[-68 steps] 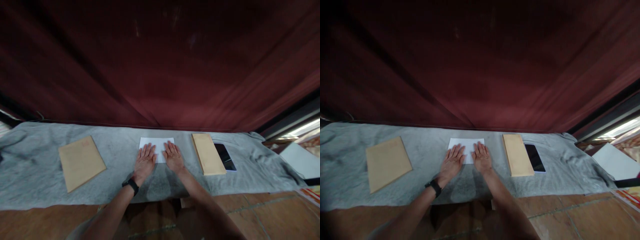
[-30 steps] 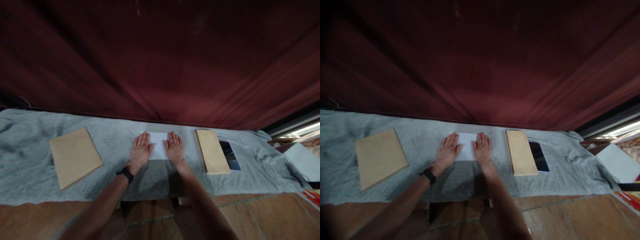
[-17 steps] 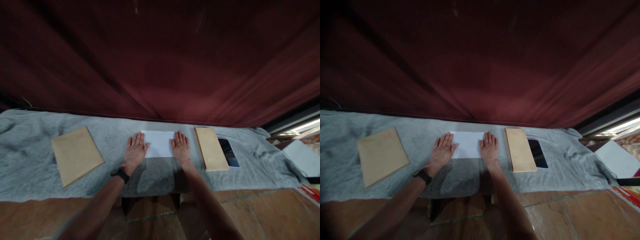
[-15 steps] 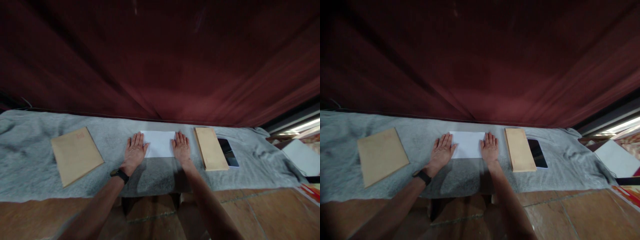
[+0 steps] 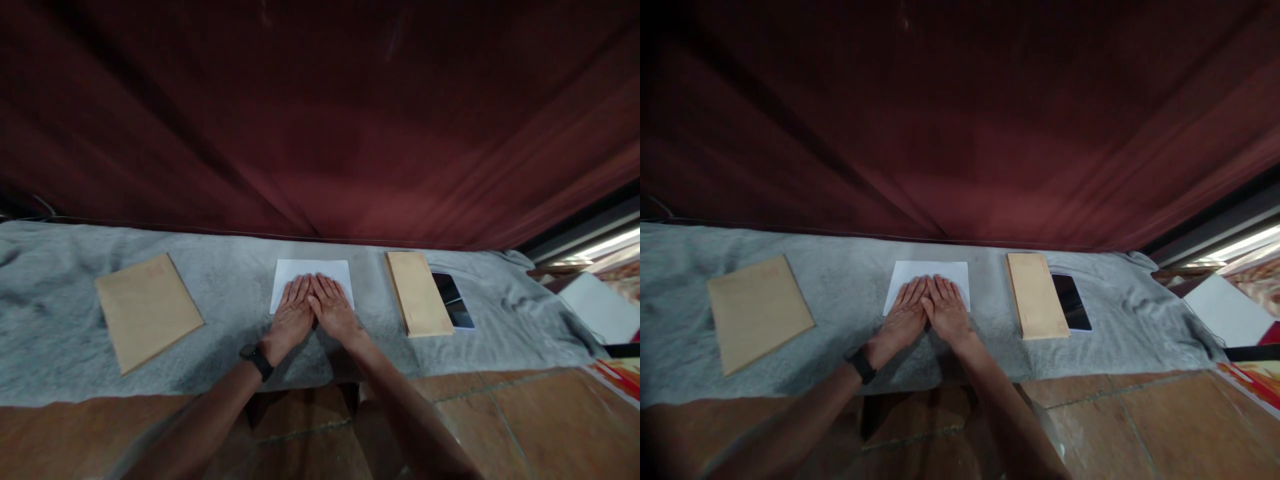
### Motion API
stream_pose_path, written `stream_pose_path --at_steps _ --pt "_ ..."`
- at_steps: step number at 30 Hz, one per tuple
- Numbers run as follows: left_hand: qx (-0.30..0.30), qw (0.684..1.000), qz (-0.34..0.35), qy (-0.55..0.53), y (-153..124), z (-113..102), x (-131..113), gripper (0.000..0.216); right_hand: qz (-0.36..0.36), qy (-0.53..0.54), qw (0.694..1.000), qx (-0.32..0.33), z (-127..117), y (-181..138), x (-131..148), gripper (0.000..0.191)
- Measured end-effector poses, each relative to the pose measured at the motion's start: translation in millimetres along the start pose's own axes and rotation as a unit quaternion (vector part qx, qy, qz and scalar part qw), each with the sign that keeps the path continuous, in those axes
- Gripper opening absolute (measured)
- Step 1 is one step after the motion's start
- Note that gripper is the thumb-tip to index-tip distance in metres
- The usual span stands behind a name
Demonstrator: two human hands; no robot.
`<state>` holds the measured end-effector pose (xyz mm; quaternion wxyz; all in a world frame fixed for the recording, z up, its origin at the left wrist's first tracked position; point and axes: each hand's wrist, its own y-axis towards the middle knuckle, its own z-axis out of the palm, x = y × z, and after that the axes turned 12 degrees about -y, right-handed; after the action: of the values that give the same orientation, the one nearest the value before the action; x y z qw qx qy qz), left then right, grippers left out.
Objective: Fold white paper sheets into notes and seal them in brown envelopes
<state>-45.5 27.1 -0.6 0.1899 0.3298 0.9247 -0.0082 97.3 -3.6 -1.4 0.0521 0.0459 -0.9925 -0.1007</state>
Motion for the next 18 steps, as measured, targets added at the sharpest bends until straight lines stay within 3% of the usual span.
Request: stream_pose_path --at_steps 5,12,15,18 --pt "-0.001 1.0 -0.014 -0.003 -2 -2 6 0.058 0.02 -0.04 0.999 -0.008 11 -4 -9 0.053" --pt "-0.006 0.992 -0.125 0.027 -6 -24 18 0.062 0.137 -0.088 0.986 -0.019 2 -2 -38 0.055" --pt "-0.006 0.983 -0.182 0.011 -3 -36 31 0.064 0.193 -0.063 0.979 -0.011 -8 5 -55 0.049" --pt "-0.012 0.98 -0.198 -0.028 4 -43 43 0.061 0.245 0.014 0.969 0.0 -16 14 -68 0.042"
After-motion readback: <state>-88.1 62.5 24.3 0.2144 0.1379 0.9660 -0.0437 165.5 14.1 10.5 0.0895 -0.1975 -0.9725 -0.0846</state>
